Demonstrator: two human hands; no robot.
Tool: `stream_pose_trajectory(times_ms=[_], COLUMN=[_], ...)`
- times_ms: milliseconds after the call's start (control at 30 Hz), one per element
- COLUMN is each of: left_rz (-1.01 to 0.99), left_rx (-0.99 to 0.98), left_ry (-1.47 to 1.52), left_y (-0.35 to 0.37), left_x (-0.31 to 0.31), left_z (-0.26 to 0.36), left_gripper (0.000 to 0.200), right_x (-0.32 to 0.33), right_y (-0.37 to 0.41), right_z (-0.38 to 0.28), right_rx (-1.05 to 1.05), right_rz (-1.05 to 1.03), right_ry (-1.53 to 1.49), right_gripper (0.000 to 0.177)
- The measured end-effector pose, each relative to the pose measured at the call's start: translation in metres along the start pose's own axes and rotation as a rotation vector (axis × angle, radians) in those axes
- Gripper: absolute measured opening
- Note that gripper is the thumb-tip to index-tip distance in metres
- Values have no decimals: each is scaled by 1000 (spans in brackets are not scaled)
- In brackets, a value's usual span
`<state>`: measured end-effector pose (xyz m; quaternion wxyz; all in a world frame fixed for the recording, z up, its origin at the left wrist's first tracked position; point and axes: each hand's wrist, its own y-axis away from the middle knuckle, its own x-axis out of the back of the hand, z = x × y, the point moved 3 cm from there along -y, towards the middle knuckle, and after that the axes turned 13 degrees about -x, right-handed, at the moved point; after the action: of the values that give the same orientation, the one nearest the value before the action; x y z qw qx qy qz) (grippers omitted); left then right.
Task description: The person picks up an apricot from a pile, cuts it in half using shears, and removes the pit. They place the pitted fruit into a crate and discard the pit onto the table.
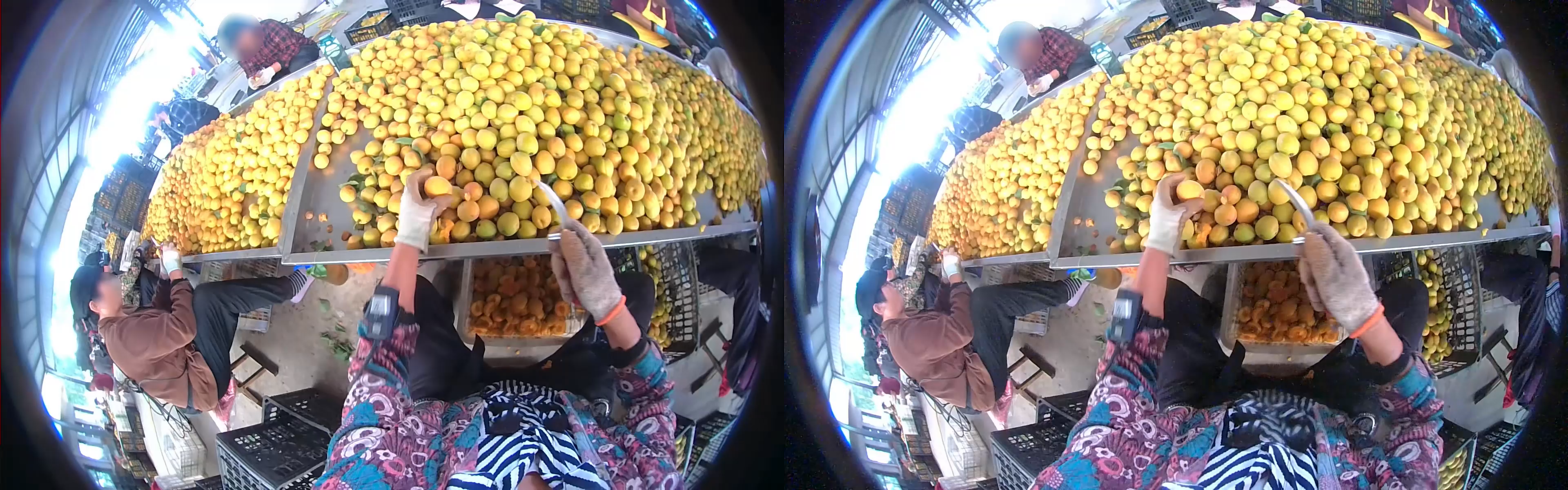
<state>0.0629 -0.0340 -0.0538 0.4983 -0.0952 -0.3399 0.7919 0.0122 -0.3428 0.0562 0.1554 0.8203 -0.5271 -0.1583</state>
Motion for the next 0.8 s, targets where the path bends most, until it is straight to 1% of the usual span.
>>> stream_pose_trajectory(times_ms=[33, 100, 133, 200, 233, 300, 367, 400, 433, 467, 567, 600, 700, 733, 800], left_rz=[-3, 0, 3, 6, -31, -103, -111, -110, -110, -165, -145, -155, -185, -179, -196], left_rx=[98, 294, 285, 265, 263, 256, 116, 52, -12, -30, 33, 13, 46, -6, -16], left_ry=[219, 658, 754, 949, 968, 1002, 868, 823, 778, 714, 685, 736, 732, 674, 615], left_y=[7, 15, 18, 25, 26, 30, 31, 32, 33, 33, 37, 38, 38, 37, 35], left_x=[-3, -13, -17, -23, -24, -25, -30, -35, -37, -38, -47, -50, -54, -54, -54], left_z=[16, 79, 101, 139, 155, 178, 181, 184, 186, 185, 196, 200, 215, 219, 226], left_gripper=[56, 51, 50, 49, 49, 48, 49, 50, 50, 49, 48, 49, 49, 48, 49], right_x=[-9, -22, -26, -32, -37, -42, -44, -42, -40, -38, -33, -32, -23, -21, -18], right_y=[3, 9, 8, 11, 17, 37, 51, 57, 61, 64, 75, 78, 86, 89, 94], right_z=[-2, -7, -2, 8, 7, -3, -6, -6, -4, -2, -2, -3, -5, -6, -8], right_rx=[61, 182, 276, 486, 593, 581, 611, 565, 584, 602, 684, 716, 724, 761, 832], right_rz=[-9, -30, -16, 47, 77, 66, 85, 69, 87, 105, 167, 190, 194, 215, 257], right_ry=[50, 157, 168, 391, 504, 561, 589, 588, 604, 621, 675, 692, 716, 700, 668], right_gripper=[24, 24, 22, 22, 22, 24, 24, 23, 23, 23, 22, 22, 22, 22, 22])
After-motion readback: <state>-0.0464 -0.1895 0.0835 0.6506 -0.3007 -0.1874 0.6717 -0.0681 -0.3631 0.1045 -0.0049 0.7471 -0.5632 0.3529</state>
